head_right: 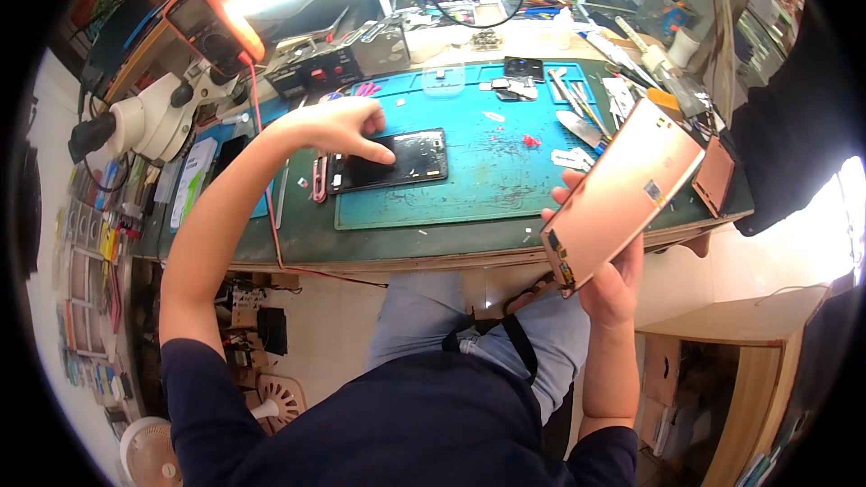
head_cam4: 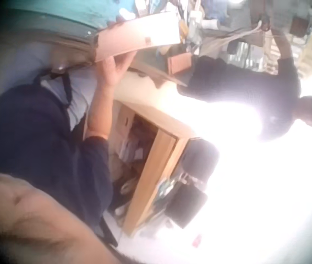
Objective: The person disassembles a smartphone, removes the back cover, and detaches internal components including the battery and camera module. They then reassemble the device by reconnecting the battery and camera flex cables and placing the back cover back on the phone.
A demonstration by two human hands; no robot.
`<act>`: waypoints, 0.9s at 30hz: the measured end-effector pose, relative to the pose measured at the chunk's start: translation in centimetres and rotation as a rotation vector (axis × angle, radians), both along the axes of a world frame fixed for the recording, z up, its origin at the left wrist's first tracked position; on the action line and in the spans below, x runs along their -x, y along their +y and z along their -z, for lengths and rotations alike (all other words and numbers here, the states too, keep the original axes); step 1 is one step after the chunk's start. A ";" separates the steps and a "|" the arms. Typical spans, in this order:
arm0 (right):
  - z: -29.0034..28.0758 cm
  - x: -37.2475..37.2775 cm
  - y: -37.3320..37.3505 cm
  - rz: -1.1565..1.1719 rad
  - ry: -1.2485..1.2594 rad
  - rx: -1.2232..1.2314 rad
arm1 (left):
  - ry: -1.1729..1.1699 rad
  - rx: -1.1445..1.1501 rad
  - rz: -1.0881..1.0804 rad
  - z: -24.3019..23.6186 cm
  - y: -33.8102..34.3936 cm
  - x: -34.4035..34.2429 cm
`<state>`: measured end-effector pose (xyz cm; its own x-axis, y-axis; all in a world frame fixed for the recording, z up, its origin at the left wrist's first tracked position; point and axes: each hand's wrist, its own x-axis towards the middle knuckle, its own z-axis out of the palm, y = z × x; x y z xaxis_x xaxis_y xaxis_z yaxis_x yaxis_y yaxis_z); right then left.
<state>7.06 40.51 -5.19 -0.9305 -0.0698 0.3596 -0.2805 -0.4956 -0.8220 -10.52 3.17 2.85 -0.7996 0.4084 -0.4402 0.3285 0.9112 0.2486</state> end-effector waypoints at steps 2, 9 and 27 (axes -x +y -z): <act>0.3 -0.4 0.1 0.015 -0.017 0.001 | -0.090 0.044 -0.054 -0.6 0.6 0.3; 0.6 -0.6 0.9 0.070 -0.019 -0.070 | -0.176 0.120 -0.080 -1.1 1.7 0.3; -0.3 -0.3 0.2 0.095 -0.031 -0.070 | -0.278 -0.095 -0.081 -3.4 0.9 -3.1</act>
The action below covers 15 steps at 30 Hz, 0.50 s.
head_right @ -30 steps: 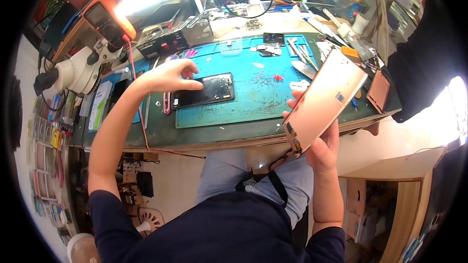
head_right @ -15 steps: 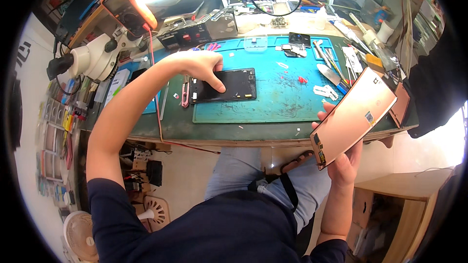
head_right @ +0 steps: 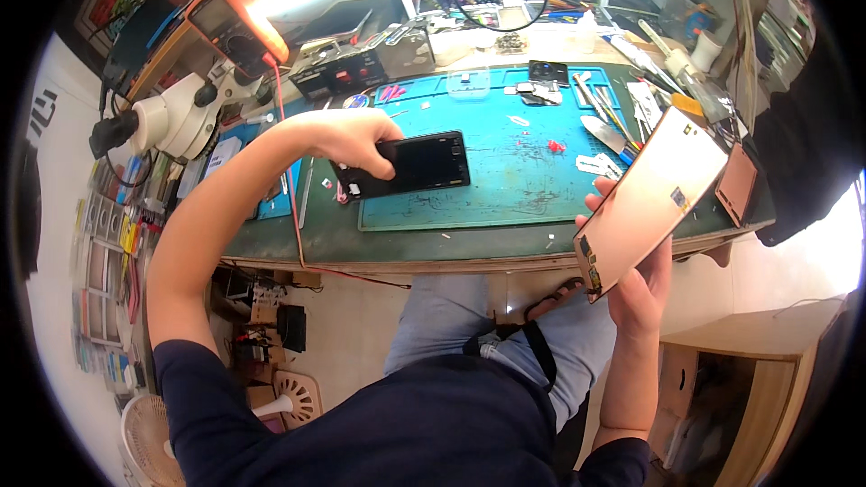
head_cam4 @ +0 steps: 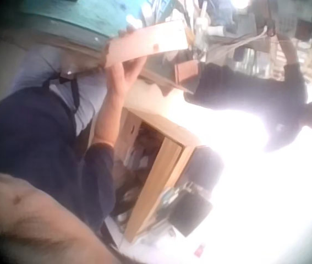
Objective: The person disassembles a smartphone, removes the back cover, and detaches internal components including the battery and camera module. They then reassemble the device by reconnecting the battery and camera flex cables and placing the back cover back on the phone.
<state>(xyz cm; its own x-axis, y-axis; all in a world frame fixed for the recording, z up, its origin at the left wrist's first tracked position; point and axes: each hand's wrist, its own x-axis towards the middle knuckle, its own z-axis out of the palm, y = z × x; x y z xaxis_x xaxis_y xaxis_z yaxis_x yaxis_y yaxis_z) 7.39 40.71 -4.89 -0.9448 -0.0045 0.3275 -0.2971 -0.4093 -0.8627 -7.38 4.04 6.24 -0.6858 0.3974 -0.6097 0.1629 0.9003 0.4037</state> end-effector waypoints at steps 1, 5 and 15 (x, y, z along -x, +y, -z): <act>0.0 0.2 0.3 -0.024 0.023 0.001 | -0.014 -0.007 -0.008 -0.4 0.0 -0.1; 0.0 0.4 0.0 0.005 -0.002 0.041 | -0.049 -0.323 -0.198 1.1 -2.0 0.0; -1.3 3.1 -0.8 0.044 -0.083 0.008 | -0.593 -1.424 -0.735 6.7 0.0 -3.5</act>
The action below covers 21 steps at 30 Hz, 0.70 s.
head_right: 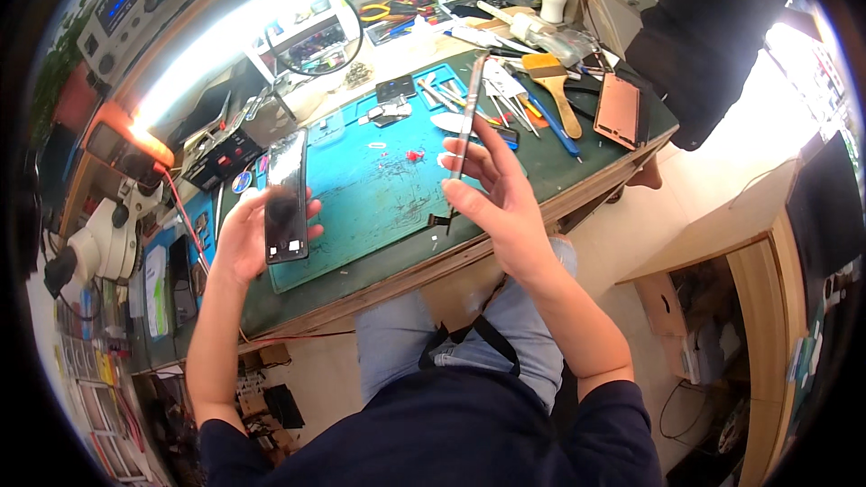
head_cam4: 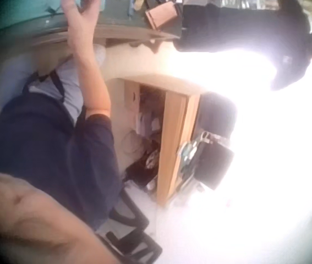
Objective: The person disassembles a smartphone, removes the back cover, and detaches internal components including the battery and camera module. They then reassemble the device by reconnecting the battery and camera flex cables and placing the back cover back on the phone.
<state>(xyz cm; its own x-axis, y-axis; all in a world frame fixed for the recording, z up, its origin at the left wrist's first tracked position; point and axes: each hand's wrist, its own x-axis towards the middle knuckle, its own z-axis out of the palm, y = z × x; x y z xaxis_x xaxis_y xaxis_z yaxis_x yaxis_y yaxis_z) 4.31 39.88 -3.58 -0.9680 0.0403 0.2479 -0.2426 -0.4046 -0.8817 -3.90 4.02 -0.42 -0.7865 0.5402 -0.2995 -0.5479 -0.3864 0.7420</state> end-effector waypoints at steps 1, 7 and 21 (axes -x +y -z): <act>-0.1 0.2 -0.1 -0.018 0.014 -0.015 | -0.040 -0.139 -0.009 0.1 0.5 -0.3; -1.7 1.2 -1.8 -0.091 0.027 -0.015 | -0.023 -0.496 0.104 0.0 2.4 0.0; -6.5 9.8 -10.5 -0.297 0.160 -0.348 | 0.564 -0.134 -0.130 0.4 -1.5 3.0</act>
